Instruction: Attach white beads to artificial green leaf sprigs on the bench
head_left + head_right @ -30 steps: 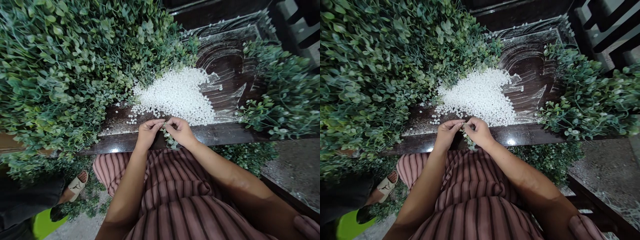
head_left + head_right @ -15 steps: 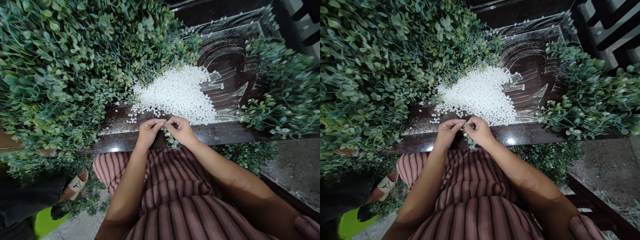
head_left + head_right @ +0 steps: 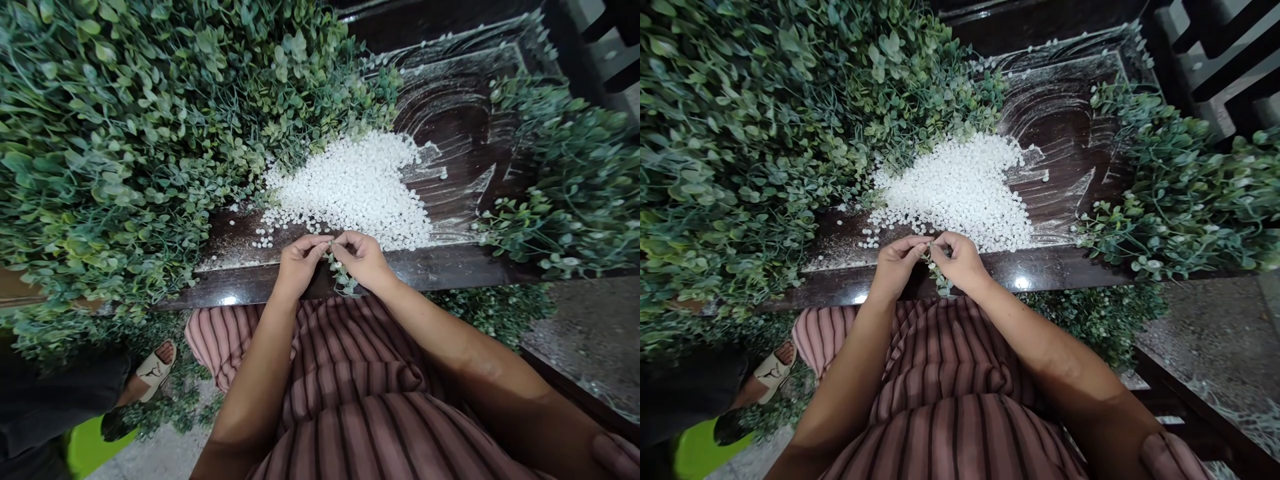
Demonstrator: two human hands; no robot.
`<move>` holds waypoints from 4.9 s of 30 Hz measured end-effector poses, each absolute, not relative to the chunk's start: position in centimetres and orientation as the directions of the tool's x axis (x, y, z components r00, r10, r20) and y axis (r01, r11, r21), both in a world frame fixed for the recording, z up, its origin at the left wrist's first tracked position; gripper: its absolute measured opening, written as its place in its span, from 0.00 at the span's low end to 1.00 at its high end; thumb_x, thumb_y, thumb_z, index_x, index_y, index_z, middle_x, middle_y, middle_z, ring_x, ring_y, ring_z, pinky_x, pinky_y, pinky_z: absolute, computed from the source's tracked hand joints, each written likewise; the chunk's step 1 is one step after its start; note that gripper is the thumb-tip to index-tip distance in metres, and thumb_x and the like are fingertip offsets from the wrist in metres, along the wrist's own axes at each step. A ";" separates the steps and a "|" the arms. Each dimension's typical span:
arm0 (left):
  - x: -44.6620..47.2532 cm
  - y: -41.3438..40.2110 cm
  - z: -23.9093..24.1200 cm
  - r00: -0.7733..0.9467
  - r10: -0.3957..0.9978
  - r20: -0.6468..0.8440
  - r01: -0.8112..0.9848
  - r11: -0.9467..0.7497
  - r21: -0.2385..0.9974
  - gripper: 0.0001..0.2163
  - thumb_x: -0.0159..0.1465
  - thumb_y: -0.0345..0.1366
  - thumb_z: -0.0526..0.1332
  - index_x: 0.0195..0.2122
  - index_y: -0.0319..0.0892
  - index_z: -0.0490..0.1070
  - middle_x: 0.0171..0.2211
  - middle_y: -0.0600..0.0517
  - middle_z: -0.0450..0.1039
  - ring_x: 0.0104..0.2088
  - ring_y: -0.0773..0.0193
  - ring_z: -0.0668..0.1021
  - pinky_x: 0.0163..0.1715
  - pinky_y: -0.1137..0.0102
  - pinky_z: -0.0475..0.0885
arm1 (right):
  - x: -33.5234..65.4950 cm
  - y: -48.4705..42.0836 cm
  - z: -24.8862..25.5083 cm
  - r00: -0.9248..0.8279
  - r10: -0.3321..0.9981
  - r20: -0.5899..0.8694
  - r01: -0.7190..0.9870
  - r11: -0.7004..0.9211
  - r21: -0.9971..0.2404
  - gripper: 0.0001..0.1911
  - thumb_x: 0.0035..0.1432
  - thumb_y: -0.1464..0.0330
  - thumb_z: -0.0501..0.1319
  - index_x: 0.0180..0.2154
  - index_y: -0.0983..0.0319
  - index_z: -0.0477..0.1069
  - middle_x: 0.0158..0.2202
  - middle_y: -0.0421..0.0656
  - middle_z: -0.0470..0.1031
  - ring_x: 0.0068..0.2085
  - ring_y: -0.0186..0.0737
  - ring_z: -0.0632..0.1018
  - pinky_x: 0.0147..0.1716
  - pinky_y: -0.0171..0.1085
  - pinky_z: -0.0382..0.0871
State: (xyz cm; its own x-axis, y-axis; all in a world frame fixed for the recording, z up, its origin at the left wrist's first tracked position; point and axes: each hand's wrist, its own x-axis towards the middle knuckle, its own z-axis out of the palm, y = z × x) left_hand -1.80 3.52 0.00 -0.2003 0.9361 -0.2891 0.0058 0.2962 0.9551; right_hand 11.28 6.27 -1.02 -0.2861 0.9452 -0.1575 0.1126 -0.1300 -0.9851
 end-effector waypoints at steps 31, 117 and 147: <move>-1.9 2.7 0.1 -0.274 0.961 -0.041 0.137 0.081 0.987 0.02 0.55 0.31 0.60 0.26 0.41 0.70 0.29 0.53 0.68 0.34 0.66 0.71 0.40 0.70 0.66 | 10.7 4.8 0.1 -0.472 0.855 -0.216 -0.080 -0.285 -0.955 0.15 0.49 0.56 0.61 0.32 0.62 0.67 0.21 0.35 0.62 0.23 0.29 0.64 0.22 0.31 0.59; -3.5 4.3 1.1 0.202 0.716 -0.668 -0.538 0.651 0.536 0.06 0.46 0.25 0.64 0.27 0.35 0.74 0.19 0.54 0.70 0.18 0.76 0.70 0.18 0.81 0.65 | 11.7 5.9 -0.5 -0.450 0.893 -0.007 0.041 0.012 -0.999 0.06 0.51 0.69 0.55 0.25 0.62 0.68 0.24 0.39 0.67 0.27 0.33 0.67 0.29 0.33 0.60; -2.8 3.1 1.4 0.015 0.750 -0.661 -0.489 0.582 0.650 0.10 0.47 0.30 0.67 0.32 0.35 0.76 0.23 0.53 0.73 0.21 0.75 0.72 0.21 0.80 0.68 | 11.2 6.0 -0.8 -0.403 0.910 -0.097 0.130 -0.048 -0.990 0.07 0.48 0.67 0.53 0.23 0.62 0.65 0.22 0.38 0.64 0.26 0.32 0.64 0.25 0.31 0.57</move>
State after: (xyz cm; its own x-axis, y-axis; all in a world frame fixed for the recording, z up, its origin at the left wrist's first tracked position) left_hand -2.81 3.15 1.38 0.0146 0.7504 -0.6608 -0.4892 0.5817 0.6498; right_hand 11.17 6.00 -0.76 -0.4033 0.9099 -0.0971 0.1295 -0.0483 -0.9904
